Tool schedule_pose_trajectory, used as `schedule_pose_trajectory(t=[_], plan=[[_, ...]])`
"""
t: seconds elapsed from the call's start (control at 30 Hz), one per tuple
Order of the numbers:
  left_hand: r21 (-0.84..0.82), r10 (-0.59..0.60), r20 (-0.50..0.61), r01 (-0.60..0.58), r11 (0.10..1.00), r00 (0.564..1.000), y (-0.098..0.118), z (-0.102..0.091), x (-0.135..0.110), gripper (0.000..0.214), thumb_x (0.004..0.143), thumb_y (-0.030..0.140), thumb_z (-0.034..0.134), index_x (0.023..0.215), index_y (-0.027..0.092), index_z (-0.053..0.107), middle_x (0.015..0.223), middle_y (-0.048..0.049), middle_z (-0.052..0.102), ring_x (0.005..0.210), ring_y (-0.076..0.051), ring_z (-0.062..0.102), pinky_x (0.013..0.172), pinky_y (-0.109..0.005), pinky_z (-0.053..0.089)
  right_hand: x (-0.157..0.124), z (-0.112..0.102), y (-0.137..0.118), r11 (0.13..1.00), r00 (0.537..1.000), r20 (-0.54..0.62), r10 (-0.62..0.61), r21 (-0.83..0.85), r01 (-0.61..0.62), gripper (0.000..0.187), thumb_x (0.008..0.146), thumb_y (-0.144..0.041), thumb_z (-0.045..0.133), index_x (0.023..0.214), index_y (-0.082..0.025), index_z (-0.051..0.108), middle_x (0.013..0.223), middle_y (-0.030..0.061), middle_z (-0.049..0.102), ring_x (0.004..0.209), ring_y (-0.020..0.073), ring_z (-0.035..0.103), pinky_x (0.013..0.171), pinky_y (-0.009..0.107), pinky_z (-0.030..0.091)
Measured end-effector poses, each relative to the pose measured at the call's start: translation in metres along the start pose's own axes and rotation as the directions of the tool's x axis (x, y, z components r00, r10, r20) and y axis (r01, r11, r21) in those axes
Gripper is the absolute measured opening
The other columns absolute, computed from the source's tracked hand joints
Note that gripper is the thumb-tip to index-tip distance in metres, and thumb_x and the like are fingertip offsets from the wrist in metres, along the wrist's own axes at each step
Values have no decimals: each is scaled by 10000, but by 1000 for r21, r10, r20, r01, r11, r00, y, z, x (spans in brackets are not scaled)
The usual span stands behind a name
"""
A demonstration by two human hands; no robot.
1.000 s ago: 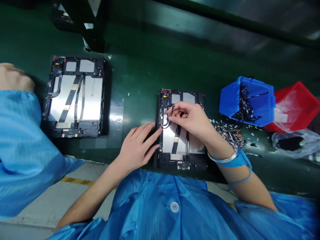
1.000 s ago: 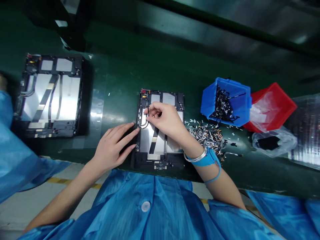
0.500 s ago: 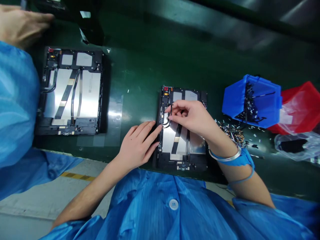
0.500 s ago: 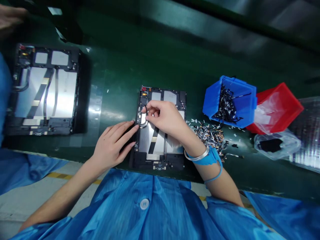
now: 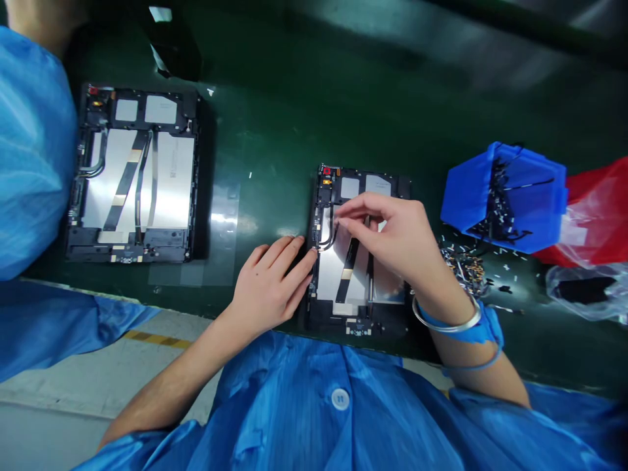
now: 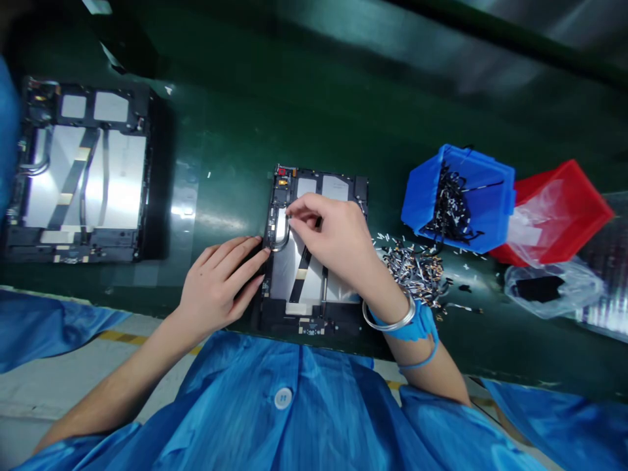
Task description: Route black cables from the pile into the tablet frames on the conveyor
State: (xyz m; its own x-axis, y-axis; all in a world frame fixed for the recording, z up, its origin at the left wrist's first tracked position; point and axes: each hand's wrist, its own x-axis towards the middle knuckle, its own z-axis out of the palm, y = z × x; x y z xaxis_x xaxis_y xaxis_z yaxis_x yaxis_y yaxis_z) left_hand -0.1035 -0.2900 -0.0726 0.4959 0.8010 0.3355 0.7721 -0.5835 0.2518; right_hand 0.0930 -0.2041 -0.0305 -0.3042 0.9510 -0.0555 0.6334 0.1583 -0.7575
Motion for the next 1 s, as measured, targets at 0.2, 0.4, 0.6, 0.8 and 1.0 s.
schedule_pose_trajectory(t=[0.2,0.4,0.6,0.8,1.0], plan=[[-23,14,-14,-14,1000,1000,0,3,-2,370,942,302,466,1223,91,583,1300,-234,572,1147,-323,578,825,-385,458,4,-5,4,998,997,-72,-17,-62,13,79,777,-211,657,826,-187,713,643,-27,629,561,94,504,596,260,394],[4,26,61,-27,1000,998,0,2,-1,485,969,436,395,1340,153,528,1418,-235,467,1219,-339,535,843,-391,429,-17,-3,13,938,957,-53,-284,-222,266,128,870,-192,582,867,-199,710,754,14,686,686,130,576,646,272,451],[24,14,66,-16,1000,998,1,3,-2,485,972,441,388,1339,160,536,1414,-231,474,1214,-334,540,848,-387,415,-36,3,28,755,848,-24,-529,-468,458,168,896,-161,553,982,-189,695,811,41,673,736,144,534,608,256,417],[15,17,68,-18,1000,998,1,5,-2,483,973,435,386,1329,151,549,1407,-237,475,1204,-343,543,847,-395,409,-31,6,30,596,812,92,-577,-633,494,236,926,-178,504,1090,-213,671,777,27,609,717,132,468,575,240,359],[9,9,70,-10,1000,998,0,5,-2,481,976,444,372,1318,163,559,1410,-237,472,1202,-343,542,841,-399,413,-28,9,30,504,814,121,-569,-730,461,265,942,-192,478,1122,-205,671,708,22,566,689,136,442,550,250,326]])
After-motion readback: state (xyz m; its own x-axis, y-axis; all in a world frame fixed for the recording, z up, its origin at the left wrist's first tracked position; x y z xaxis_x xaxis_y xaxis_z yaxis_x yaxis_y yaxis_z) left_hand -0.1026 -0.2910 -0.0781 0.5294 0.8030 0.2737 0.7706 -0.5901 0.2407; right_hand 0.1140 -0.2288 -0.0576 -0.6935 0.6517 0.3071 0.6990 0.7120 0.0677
